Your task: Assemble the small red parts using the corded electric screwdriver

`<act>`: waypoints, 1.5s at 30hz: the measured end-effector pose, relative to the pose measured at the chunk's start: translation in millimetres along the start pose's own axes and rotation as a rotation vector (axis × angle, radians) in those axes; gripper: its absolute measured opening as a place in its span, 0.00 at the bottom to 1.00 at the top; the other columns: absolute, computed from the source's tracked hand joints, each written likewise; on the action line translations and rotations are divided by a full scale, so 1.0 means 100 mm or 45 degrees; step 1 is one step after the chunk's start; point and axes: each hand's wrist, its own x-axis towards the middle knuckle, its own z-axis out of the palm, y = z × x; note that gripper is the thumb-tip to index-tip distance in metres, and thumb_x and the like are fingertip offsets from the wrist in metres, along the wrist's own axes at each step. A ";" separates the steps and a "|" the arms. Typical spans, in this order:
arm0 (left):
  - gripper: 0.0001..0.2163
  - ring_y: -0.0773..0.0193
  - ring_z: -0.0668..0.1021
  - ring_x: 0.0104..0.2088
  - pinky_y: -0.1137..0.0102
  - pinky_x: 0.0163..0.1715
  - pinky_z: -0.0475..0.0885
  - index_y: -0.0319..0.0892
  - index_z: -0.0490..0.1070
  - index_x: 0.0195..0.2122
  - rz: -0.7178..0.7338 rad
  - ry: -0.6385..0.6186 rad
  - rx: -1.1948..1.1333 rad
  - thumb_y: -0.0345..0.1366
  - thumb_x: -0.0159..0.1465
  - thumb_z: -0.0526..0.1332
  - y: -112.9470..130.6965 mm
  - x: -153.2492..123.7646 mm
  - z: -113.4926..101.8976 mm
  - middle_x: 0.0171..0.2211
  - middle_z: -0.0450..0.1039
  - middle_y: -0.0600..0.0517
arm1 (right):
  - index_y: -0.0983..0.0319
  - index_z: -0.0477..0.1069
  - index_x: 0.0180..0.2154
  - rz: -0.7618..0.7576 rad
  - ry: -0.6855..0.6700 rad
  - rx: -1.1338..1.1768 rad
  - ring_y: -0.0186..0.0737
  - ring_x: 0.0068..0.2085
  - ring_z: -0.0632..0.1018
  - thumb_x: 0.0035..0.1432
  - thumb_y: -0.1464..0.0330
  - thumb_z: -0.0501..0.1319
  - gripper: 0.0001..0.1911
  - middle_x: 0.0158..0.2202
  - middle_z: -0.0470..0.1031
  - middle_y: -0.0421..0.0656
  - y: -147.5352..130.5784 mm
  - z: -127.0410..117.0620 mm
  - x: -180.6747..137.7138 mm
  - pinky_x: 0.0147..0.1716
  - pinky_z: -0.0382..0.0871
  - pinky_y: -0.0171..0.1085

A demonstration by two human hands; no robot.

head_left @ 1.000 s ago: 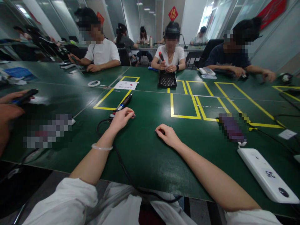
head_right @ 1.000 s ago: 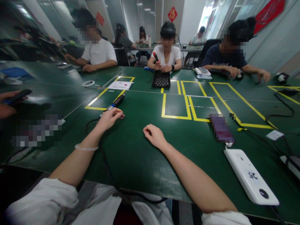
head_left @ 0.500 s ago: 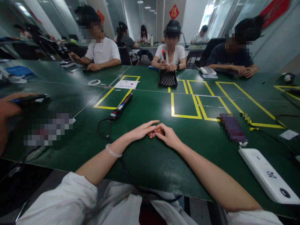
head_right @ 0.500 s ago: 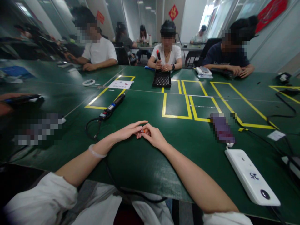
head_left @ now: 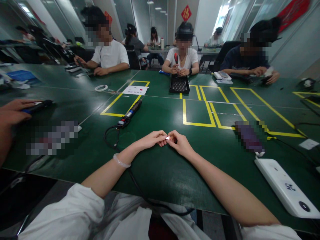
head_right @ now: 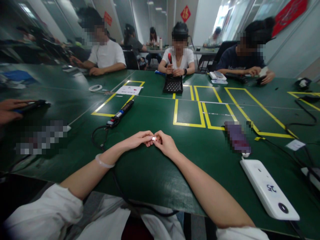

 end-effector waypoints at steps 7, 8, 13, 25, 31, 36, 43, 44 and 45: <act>0.15 0.68 0.74 0.32 0.69 0.36 0.70 0.38 0.68 0.40 -0.007 -0.018 0.009 0.47 0.65 0.58 0.01 -0.01 0.00 0.30 0.70 0.52 | 0.60 0.67 0.39 0.013 -0.006 -0.026 0.33 0.27 0.71 0.58 0.68 0.60 0.06 0.28 0.71 0.37 -0.03 0.00 0.01 0.29 0.65 0.32; 0.15 0.68 0.74 0.32 0.69 0.36 0.70 0.38 0.68 0.40 -0.008 -0.019 0.006 0.47 0.65 0.58 0.01 -0.01 0.00 0.31 0.70 0.52 | 0.60 0.67 0.39 0.013 -0.007 -0.023 0.33 0.27 0.71 0.58 0.68 0.60 0.06 0.28 0.71 0.37 -0.03 0.00 0.01 0.29 0.65 0.32; 0.15 0.68 0.74 0.32 0.70 0.36 0.70 0.38 0.68 0.40 -0.010 -0.018 -0.023 0.47 0.64 0.59 0.00 0.00 -0.01 0.31 0.70 0.52 | 0.60 0.67 0.39 -0.005 -0.010 -0.007 0.33 0.28 0.72 0.59 0.68 0.60 0.06 0.29 0.72 0.37 -0.02 0.00 0.00 0.30 0.66 0.32; 0.15 0.69 0.75 0.31 0.69 0.35 0.72 0.38 0.67 0.40 -0.057 0.055 -0.113 0.46 0.62 0.61 -0.05 0.02 -0.01 0.33 0.73 0.51 | 0.60 0.66 0.41 0.076 0.031 0.236 0.33 0.28 0.72 0.62 0.62 0.58 0.09 0.28 0.72 0.37 0.05 0.00 0.02 0.29 0.66 0.33; 0.16 0.69 0.75 0.31 0.70 0.34 0.73 0.37 0.67 0.40 -0.064 0.097 -0.133 0.46 0.61 0.63 -0.04 0.01 0.00 0.33 0.73 0.50 | 0.61 0.67 0.39 0.086 0.036 0.329 0.33 0.29 0.72 0.61 0.62 0.59 0.09 0.29 0.72 0.38 0.11 0.01 0.04 0.30 0.66 0.34; 0.16 0.67 0.75 0.33 0.70 0.33 0.73 0.39 0.66 0.40 -0.037 0.177 -0.133 0.45 0.59 0.65 -0.05 0.02 0.02 0.33 0.72 0.51 | 0.60 0.67 0.38 0.104 0.040 0.377 0.34 0.29 0.72 0.61 0.61 0.59 0.09 0.29 0.71 0.38 0.11 0.01 0.05 0.31 0.66 0.34; 0.11 0.70 0.73 0.31 0.73 0.32 0.69 0.39 0.66 0.39 0.167 0.259 0.133 0.38 0.59 0.64 -0.03 0.00 0.04 0.32 0.69 0.54 | 0.60 0.68 0.36 0.084 0.062 0.293 0.32 0.26 0.67 0.59 0.62 0.60 0.08 0.25 0.66 0.36 0.10 -0.01 0.08 0.26 0.60 0.33; 0.11 0.70 0.73 0.33 0.73 0.32 0.69 0.39 0.66 0.39 0.187 0.282 0.183 0.37 0.59 0.64 -0.03 0.00 0.04 0.34 0.69 0.53 | 0.60 0.68 0.36 0.079 0.060 0.284 0.32 0.25 0.66 0.59 0.63 0.61 0.08 0.25 0.65 0.35 0.10 -0.01 0.08 0.25 0.60 0.33; 0.11 0.69 0.74 0.34 0.74 0.33 0.69 0.39 0.66 0.40 0.201 0.301 0.227 0.36 0.59 0.64 -0.03 0.00 0.04 0.36 0.70 0.52 | 0.60 0.68 0.37 0.075 0.061 0.276 0.32 0.25 0.66 0.58 0.63 0.61 0.08 0.25 0.65 0.35 0.10 -0.01 0.08 0.25 0.60 0.33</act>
